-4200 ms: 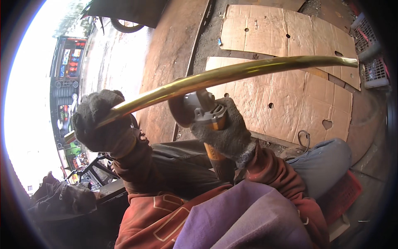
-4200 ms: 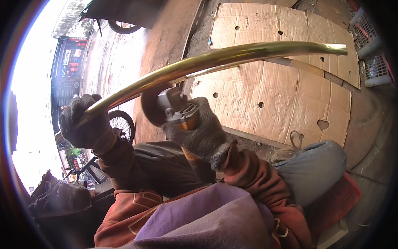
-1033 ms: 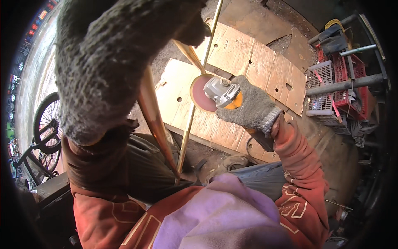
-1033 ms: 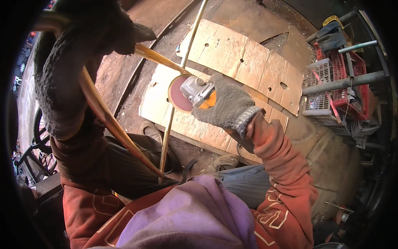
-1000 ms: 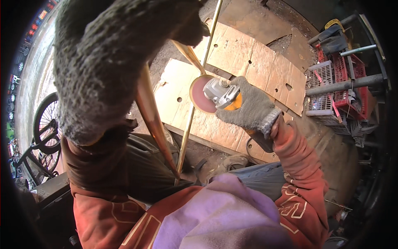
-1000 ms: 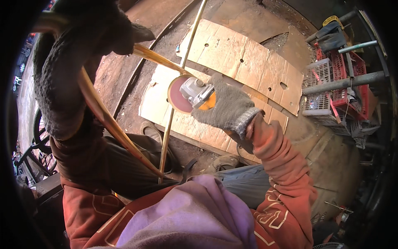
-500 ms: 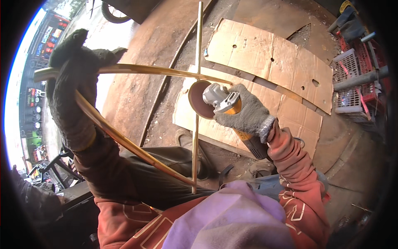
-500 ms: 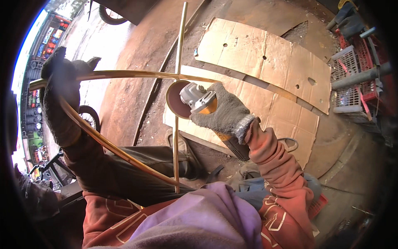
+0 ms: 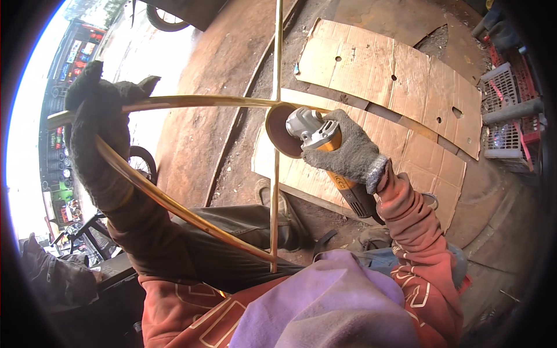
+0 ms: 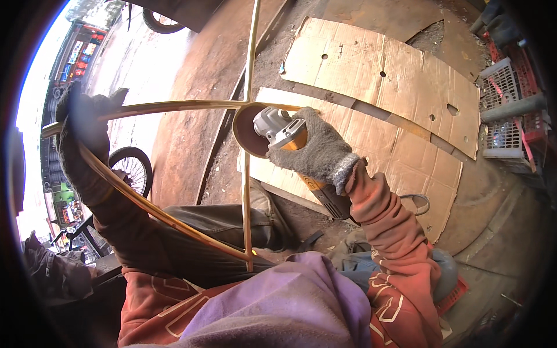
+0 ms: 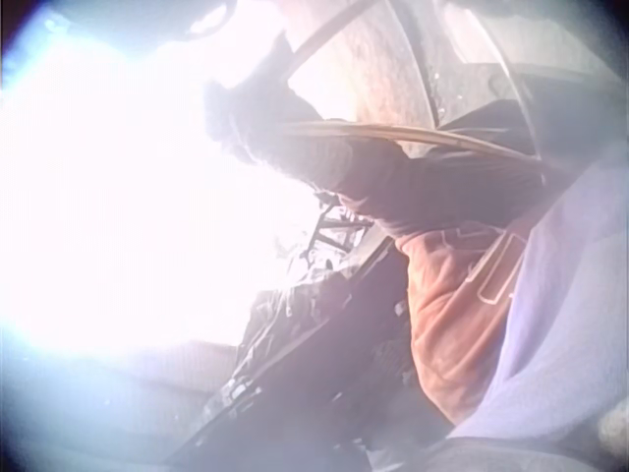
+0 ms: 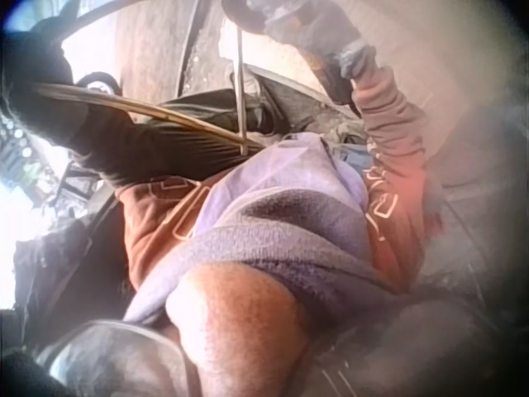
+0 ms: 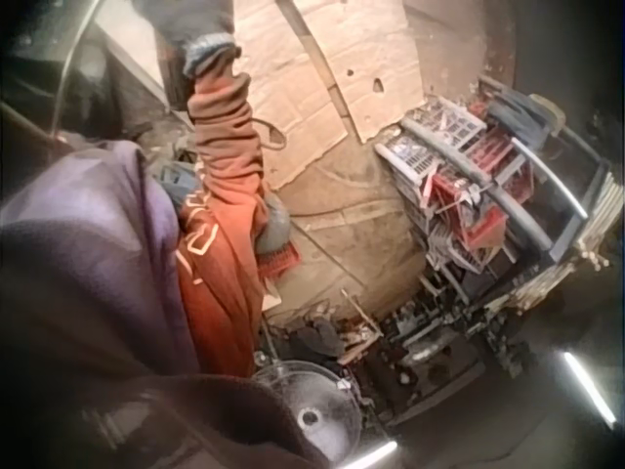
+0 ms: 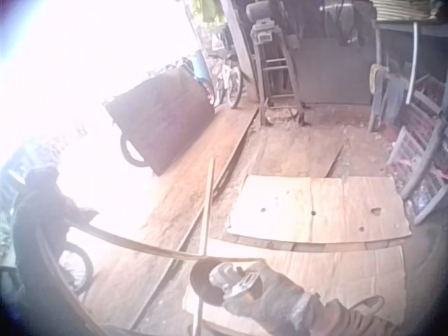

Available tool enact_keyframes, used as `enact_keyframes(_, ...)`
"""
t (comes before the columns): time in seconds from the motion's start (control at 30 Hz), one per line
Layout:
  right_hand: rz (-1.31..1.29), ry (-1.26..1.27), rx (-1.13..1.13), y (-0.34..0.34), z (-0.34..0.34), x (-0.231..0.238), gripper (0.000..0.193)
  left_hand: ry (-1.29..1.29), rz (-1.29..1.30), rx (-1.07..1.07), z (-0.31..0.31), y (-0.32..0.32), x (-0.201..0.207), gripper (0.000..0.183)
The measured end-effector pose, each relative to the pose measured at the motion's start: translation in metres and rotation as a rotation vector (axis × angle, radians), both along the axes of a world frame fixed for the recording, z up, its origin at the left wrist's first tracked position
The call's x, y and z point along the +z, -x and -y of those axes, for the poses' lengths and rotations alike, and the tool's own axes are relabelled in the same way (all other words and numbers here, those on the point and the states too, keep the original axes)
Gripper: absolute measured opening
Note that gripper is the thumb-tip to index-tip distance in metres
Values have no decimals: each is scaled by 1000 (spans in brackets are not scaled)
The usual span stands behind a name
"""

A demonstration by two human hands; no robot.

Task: The person uses an angle grinder to sand and smooth the ends of several thin brass-colored metal rods while sitting on the floor.

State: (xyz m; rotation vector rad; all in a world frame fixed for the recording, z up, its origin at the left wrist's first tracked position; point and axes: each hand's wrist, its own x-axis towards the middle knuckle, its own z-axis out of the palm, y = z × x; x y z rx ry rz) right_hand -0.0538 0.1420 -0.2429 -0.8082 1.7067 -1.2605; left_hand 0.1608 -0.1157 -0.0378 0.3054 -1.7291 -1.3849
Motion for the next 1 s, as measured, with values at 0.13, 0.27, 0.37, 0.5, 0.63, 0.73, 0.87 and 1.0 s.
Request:
enact_keyframes(0.13, 32, 71, -6, -2, 5, -8, 83, 9, 4, -75, 2, -2, 5, 52)
enact_keyframes(0.27, 83, 103, -10, 2, 8, -11, 82, 28, 98, -50, 14, -6, 10, 51)
enact_keyframes(0.37, 156, 58, -10, 3, 13, -9, 81, 42, 73, -112, 5, -4, 14, 52)
enact_keyframes(0.5, 131, 42, 2, 4, 6, -15, 80, 38, 55, -101, 21, -12, 3, 55)
enact_keyframes(0.63, 118, 87, 2, -3, 3, -14, 76, 50, 21, -151, 10, -5, 2, 59)
enact_keyframes(0.73, 198, 66, 10, 7, 15, -8, 76, 73, 42, -94, -1, 2, 4, 60)
enact_keyframes(0.87, 113, 95, 28, 2, 6, -5, 69, 95, 32, -82, 6, 2, 0, 60)
enact_keyframes(1.0, 66, 112, -17, -7, 10, -2, 80, 202, 83, -16, -1, -4, 13, 60)
